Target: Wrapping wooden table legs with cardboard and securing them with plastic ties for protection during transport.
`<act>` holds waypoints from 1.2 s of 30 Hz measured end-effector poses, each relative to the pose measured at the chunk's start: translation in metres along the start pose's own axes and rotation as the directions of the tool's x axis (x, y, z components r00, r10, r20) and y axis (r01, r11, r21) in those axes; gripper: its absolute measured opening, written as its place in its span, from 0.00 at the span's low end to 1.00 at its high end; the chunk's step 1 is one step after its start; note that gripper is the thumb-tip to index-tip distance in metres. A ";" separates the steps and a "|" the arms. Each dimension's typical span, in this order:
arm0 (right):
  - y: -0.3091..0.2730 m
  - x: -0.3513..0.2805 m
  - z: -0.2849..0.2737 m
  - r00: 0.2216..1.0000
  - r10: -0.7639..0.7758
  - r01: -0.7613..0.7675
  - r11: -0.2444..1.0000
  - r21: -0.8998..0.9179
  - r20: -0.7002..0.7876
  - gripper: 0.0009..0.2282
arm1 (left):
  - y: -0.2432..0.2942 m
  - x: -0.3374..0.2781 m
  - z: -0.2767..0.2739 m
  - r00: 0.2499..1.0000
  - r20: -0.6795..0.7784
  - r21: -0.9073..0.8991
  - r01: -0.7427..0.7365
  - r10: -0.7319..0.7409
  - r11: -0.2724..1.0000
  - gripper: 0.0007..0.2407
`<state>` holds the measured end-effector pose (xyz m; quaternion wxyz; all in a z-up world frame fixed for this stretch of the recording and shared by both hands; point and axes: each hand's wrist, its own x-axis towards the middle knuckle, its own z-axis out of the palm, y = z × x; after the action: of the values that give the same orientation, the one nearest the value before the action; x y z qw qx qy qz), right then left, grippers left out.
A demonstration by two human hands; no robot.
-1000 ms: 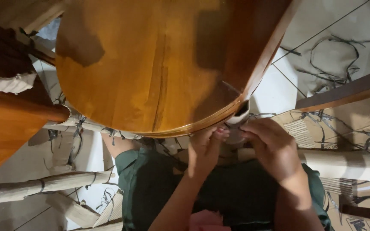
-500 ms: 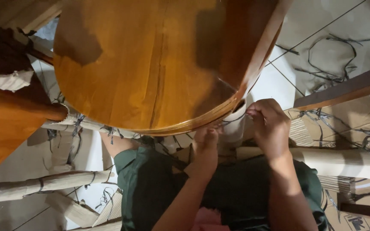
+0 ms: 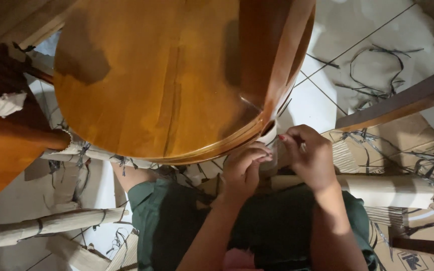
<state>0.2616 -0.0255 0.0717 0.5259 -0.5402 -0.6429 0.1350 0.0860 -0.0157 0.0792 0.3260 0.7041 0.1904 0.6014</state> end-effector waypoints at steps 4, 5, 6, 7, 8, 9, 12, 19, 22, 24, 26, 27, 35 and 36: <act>-0.024 0.005 -0.016 0.999 -0.007 0.001 0.986 0.164 0.033 0.04 | 0.013 0.015 0.001 0.999 -0.016 0.180 -0.031 0.035 0.983 0.06; -0.036 0.008 -0.021 0.999 -0.028 0.019 0.979 0.201 0.046 0.04 | 0.015 0.017 0.001 0.999 0.002 0.224 -0.039 0.039 0.974 0.05; -0.042 0.006 -0.023 0.999 -0.028 0.018 0.979 0.201 0.047 0.04 | 0.010 0.014 0.002 0.999 0.001 0.224 -0.038 0.039 0.974 0.05; -0.047 0.004 -0.025 0.997 -0.058 0.049 0.988 0.144 0.057 0.04 | 0.007 0.010 0.002 0.998 -0.010 0.269 -0.062 0.067 0.961 0.05; -0.053 0.002 -0.027 0.994 -0.088 0.081 0.993 0.088 0.070 0.04 | 0.003 0.006 0.002 0.995 -0.018 0.314 -0.085 0.095 0.946 0.07; -0.056 0.002 -0.026 0.994 -0.089 0.083 0.993 0.088 0.070 0.04 | 0.007 0.009 0.003 0.995 -0.019 0.314 -0.086 0.097 0.946 0.07; -0.064 0.000 -0.021 0.984 -0.161 0.160 0.987 0.010 0.078 0.06 | 0.015 0.014 0.003 0.997 -0.013 0.332 -0.071 0.080 0.941 0.06; -0.058 0.005 -0.012 0.941 -0.334 0.337 0.938 0.082 -0.054 0.06 | 0.001 0.003 0.001 0.997 -0.004 0.470 -0.064 0.074 0.881 0.07; -0.054 0.005 -0.009 0.936 -0.350 0.353 0.927 0.123 -0.046 0.08 | -0.013 -0.010 0.000 0.998 -0.031 0.512 -0.026 0.049 0.859 0.05; -0.055 0.008 -0.009 0.932 -0.361 0.362 0.923 0.128 -0.039 0.10 | -0.012 -0.011 0.002 0.997 -0.049 0.525 -0.022 0.056 0.851 0.05; -0.060 0.013 -0.011 0.919 -0.390 0.393 0.902 0.178 -0.054 0.11 | -0.001 -0.001 0.008 0.983 -0.178 0.371 0.029 0.040 0.928 0.02; -0.058 0.013 -0.010 0.920 -0.389 0.391 0.903 0.180 -0.052 0.11 | 0.001 0.001 0.008 0.983 -0.179 0.371 0.032 0.038 0.928 0.02; -0.038 0.008 -0.008 0.896 -0.443 0.440 0.872 0.215 -0.037 0.12 | -0.011 -0.016 0.016 0.933 -0.343 0.413 0.048 0.107 0.909 0.08; -0.040 0.009 -0.007 0.897 -0.441 0.439 0.873 0.215 -0.038 0.12 | -0.008 -0.014 0.018 0.934 -0.342 0.413 0.049 0.105 0.909 0.08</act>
<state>0.2463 -0.0360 0.1089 0.5949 -0.3181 -0.7333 0.0847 0.1014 -0.0227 0.0624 0.1203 0.6391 0.3592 0.6694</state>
